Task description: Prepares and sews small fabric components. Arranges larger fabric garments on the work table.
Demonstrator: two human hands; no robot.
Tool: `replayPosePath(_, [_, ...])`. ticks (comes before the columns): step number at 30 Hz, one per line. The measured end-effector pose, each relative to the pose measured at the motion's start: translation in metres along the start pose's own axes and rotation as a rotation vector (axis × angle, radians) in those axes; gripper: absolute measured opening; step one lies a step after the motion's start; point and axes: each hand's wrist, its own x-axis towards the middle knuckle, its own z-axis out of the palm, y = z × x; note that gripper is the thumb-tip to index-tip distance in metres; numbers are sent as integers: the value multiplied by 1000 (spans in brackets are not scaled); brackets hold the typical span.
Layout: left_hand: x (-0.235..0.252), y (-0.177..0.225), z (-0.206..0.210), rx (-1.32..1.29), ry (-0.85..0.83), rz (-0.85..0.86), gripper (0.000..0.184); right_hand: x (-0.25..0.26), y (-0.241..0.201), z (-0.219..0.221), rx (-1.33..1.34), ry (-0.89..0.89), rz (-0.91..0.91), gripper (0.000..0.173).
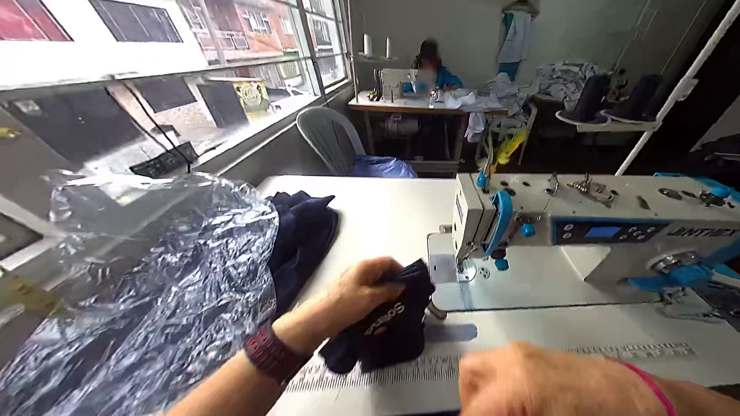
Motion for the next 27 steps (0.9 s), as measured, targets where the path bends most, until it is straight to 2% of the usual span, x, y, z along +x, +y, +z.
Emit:
replayPosePath(2, [-2, 12, 18, -141, 1, -11, 4, 20, 10, 2, -121, 239, 87, 8])
replayPosePath(4, [-5, 18, 34, -321, 26, 2, 9, 33, 28, 1, -164, 451, 230, 10])
replayPosePath(5, [-7, 20, 39, -378, 43, 8, 11, 35, 36, -1, -134, 502, 276, 10])
replayPosePath(7, [-10, 19, 43, -438, 70, -15, 9, 32, 43, -3, -62, 501, 295, 3])
replayPosePath(9, [-12, 12, 43, -508, 69, -47, 9, 25, 45, -4, -14, 449, 254, 16])
replayPosePath(10, [-13, 8, 43, -526, 69, -48, 9, 22, 45, -4, 47, 434, 250, 17])
replayPosePath(13, [-12, 5, 45, -511, 77, -33, 9, 21, 39, -8, 397, 412, 385, 6])
replayPosePath(14, [-11, 5, 46, -507, 80, -16, 9, 23, 38, -9, 422, 436, 431, 10])
replayPosePath(18, [-12, 7, 55, -503, 73, 68, 12, 28, 49, -6, 191, 605, 479, 16])
replayPosePath(22, [-12, 7, 64, -491, 74, 152, 13, 25, 57, 9, 55, 730, 463, 11])
replayPosePath(24, [-15, 2, 68, -372, 112, 227, 24, 28, 67, 20, 45, 797, 445, 11])
replayPosePath(25, [-16, -4, 70, -276, 136, 286, 25, 26, 73, 25, -5, 819, 402, 20])
replayPosePath(27, [-23, -10, 71, -116, 140, 407, 20, 17, 80, 27, -160, 730, 271, 56])
